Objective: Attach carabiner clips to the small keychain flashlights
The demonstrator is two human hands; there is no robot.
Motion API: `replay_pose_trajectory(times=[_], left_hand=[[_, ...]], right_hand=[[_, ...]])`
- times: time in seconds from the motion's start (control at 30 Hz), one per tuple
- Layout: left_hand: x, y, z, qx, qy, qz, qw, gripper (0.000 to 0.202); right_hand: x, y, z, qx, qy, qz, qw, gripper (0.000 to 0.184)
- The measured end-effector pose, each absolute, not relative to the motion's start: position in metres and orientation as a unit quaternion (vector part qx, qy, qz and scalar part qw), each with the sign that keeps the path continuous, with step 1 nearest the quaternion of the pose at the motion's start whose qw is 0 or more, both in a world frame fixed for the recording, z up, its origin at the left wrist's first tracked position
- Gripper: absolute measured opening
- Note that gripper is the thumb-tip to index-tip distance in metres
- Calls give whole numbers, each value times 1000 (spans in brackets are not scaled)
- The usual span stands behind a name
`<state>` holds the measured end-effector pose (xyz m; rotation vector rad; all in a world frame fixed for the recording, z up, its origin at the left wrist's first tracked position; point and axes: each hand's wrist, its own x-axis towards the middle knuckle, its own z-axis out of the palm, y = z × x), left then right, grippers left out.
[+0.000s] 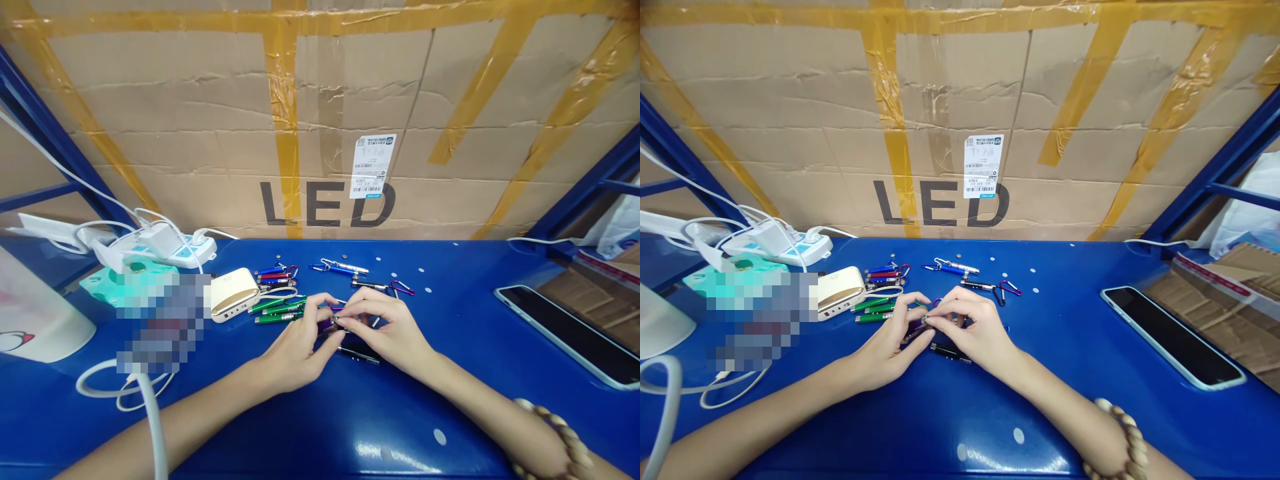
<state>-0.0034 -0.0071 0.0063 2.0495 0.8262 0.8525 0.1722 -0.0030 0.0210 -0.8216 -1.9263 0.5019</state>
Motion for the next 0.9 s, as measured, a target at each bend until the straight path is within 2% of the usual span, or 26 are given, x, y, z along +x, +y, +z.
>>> replay_pose_trajectory(times=[0.13,0.23,0.47,0.73,0.9], left_hand=[[-2,-5,11,773,324,347,421,15],[-3,1,11,778,318,336,424,13],[-8,0,8,812,318,319,370,21],[-10,-2,4,884,280,260,269,16],[-11,-1,2,911,273,267,158,14]], right_hand=[[178,5,18,-340,-786,194,478,12],[181,7,16,-345,-794,189,463,14],[184,-1,25,-348,-869,201,290,30],[181,-3,25,-357,-842,324,239,33],[180,-4,23,-395,-754,468,237,31]])
